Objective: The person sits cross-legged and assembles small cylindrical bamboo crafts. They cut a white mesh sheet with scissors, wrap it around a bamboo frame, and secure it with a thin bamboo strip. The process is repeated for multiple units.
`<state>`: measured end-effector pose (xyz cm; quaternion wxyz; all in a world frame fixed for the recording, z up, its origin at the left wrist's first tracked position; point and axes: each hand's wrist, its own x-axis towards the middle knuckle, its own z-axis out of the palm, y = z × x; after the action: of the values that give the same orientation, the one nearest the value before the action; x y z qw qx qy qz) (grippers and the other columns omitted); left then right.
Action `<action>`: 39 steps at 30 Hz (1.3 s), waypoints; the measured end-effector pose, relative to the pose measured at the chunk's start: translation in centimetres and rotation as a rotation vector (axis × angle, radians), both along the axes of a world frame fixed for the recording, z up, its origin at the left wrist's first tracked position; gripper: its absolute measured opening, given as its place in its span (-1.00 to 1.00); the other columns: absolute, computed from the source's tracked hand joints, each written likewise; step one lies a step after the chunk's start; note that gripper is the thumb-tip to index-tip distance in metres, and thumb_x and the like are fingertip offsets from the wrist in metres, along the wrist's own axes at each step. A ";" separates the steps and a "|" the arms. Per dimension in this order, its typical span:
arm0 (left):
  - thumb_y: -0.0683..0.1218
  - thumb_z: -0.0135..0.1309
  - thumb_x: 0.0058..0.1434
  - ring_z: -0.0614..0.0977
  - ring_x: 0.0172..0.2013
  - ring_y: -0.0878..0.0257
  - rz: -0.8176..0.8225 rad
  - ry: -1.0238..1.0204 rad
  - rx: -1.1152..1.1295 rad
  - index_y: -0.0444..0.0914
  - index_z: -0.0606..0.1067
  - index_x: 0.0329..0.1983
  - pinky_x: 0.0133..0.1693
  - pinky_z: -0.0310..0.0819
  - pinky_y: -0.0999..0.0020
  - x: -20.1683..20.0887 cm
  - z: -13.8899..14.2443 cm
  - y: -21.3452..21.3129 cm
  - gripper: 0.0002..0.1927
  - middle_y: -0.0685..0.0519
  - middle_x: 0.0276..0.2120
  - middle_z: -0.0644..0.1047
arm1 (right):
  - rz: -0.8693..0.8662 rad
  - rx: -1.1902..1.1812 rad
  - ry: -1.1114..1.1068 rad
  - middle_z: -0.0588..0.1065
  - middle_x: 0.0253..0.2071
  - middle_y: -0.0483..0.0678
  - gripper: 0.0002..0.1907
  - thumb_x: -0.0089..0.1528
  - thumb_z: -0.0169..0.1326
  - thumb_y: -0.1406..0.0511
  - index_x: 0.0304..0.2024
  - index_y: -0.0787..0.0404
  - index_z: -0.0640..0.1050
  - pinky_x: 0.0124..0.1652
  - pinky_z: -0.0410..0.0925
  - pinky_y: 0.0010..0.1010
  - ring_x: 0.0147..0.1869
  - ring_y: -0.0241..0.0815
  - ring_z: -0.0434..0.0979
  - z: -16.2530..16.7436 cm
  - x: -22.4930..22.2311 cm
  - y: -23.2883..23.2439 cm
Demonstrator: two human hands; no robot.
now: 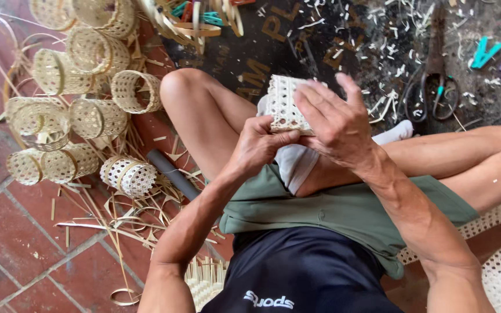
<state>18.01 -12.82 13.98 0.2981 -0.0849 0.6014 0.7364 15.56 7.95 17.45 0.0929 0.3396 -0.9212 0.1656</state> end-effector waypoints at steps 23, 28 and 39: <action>-0.06 0.26 0.20 0.52 -0.54 0.40 0.154 -0.071 -0.030 -0.31 0.53 0.09 -0.58 0.32 0.53 0.5 2.7 -2.1 -0.58 0.08 -0.32 0.61 | -0.352 -1.183 -0.954 0.49 -0.31 -0.25 -0.94 0.27 0.27 0.44 -0.25 0.35 0.63 -0.25 0.24 -0.58 -0.25 -0.47 0.35 -3.3 2.6 0.3; 0.16 0.53 -0.38 0.48 0.22 -0.08 -0.112 0.939 -1.058 -0.31 0.27 0.37 0.15 0.40 0.08 0.3 7.2 -3.3 0.21 -0.20 0.22 0.42 | -0.163 -1.022 -0.860 0.55 -0.20 -0.17 -0.88 0.21 0.25 0.43 -0.20 0.32 0.62 -0.09 0.33 -0.49 -0.10 -0.37 0.48 -1.7 1.6 -0.1; 0.21 0.54 -0.25 0.48 0.20 -0.06 -0.367 0.723 -0.950 -0.28 0.11 0.48 0.18 0.27 -0.03 -3.6 5.0 -2.3 0.30 -0.14 0.17 0.44 | -0.132 -0.830 -0.472 0.31 0.37 0.12 -0.01 0.03 0.43 0.03 0.38 0.25 0.31 0.40 0.23 -0.24 0.47 -0.01 0.29 -3.1 2.0 -0.9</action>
<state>14.38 -15.14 18.99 0.1273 0.1511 0.9308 0.3075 17.53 7.00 14.30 0.0193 0.1680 -0.7928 0.5856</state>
